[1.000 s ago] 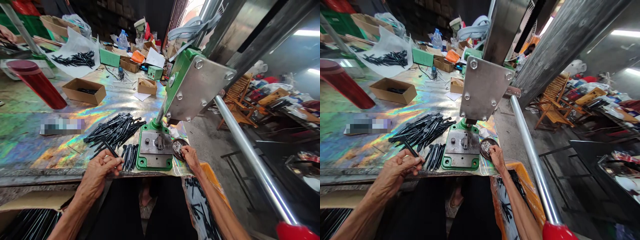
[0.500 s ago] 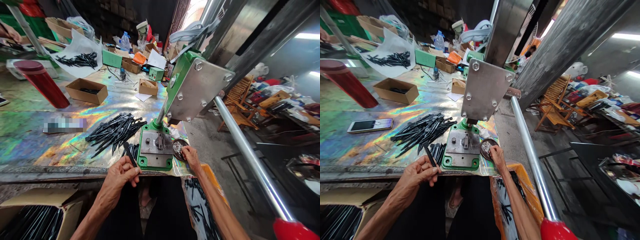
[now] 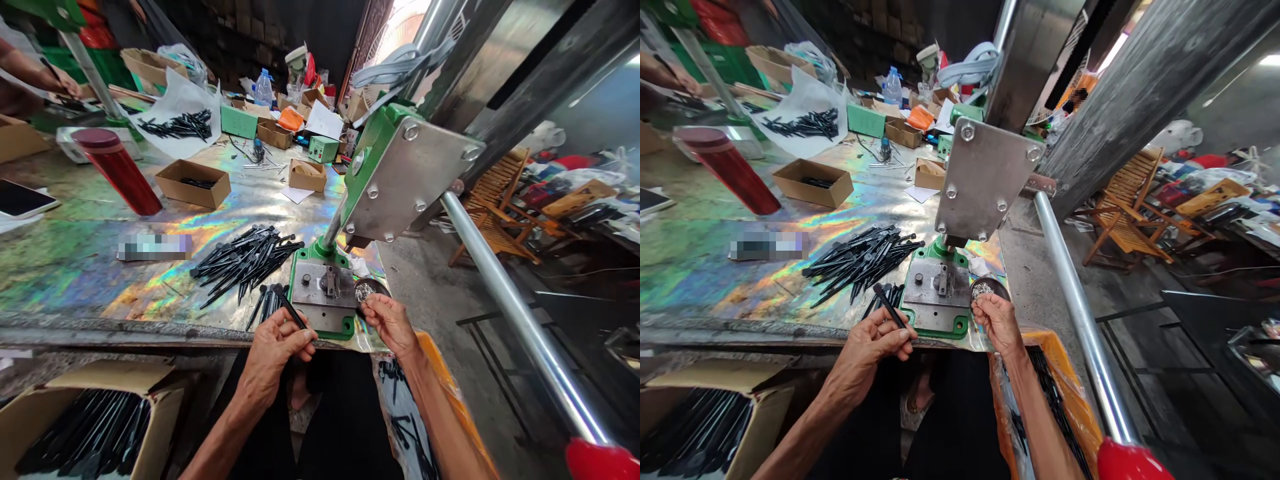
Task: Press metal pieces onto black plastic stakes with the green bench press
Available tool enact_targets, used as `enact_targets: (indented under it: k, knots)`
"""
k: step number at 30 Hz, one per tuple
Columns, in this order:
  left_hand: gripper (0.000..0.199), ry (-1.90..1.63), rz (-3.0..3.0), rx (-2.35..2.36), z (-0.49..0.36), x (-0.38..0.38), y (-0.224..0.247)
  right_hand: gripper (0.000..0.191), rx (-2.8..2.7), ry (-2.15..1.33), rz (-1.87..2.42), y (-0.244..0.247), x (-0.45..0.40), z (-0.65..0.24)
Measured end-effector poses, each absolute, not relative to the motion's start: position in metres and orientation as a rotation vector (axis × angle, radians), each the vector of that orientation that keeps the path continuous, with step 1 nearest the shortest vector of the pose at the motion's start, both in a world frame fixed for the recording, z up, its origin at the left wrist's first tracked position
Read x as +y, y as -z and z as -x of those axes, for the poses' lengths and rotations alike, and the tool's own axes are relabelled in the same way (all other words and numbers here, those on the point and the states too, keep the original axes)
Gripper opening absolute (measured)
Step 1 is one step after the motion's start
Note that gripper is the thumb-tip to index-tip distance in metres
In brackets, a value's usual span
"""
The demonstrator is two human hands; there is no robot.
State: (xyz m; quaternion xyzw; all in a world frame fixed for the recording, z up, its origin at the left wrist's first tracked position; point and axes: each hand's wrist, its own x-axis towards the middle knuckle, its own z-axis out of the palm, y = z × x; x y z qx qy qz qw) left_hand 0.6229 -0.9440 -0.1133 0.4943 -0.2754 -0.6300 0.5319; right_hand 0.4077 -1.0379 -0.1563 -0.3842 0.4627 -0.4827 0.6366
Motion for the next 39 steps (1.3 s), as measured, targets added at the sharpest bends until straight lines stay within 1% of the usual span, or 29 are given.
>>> enact_targets:
  k: [5, 9, 20, 31, 33, 39]
  knots:
    - [0.034, 1.56, -1.065, -0.492, -0.615, -0.942, 0.111, 0.023, 0.916, 1.052, 0.84, 0.129, -1.001, -0.446]
    - [0.035, 1.61, -0.933, -0.314, -0.615, -0.94, 0.115, 0.019, 0.842, 1.08, 0.915, 0.117, -0.974, -0.471]
    - [0.026, 1.653, -0.745, -0.088, -0.611, -0.937, 0.117, 0.022, 0.915, 1.097, 0.991, 0.122, -0.948, -0.494]
    - [0.021, 1.656, -0.716, -0.057, -0.609, -0.937, 0.122, 0.024, 0.964, 1.134, 0.97, 0.125, -0.948, -0.501]
    - [0.022, 1.645, -0.708, -0.032, -0.608, -0.938, 0.123, 0.021, 1.008, 1.184, 1.056, 0.126, -0.948, -0.503]
    - [0.031, 1.585, -0.722, -0.009, -0.604, -0.937, 0.125, 0.009, 1.187, 1.454, 1.508, 0.141, -0.942, -0.51]
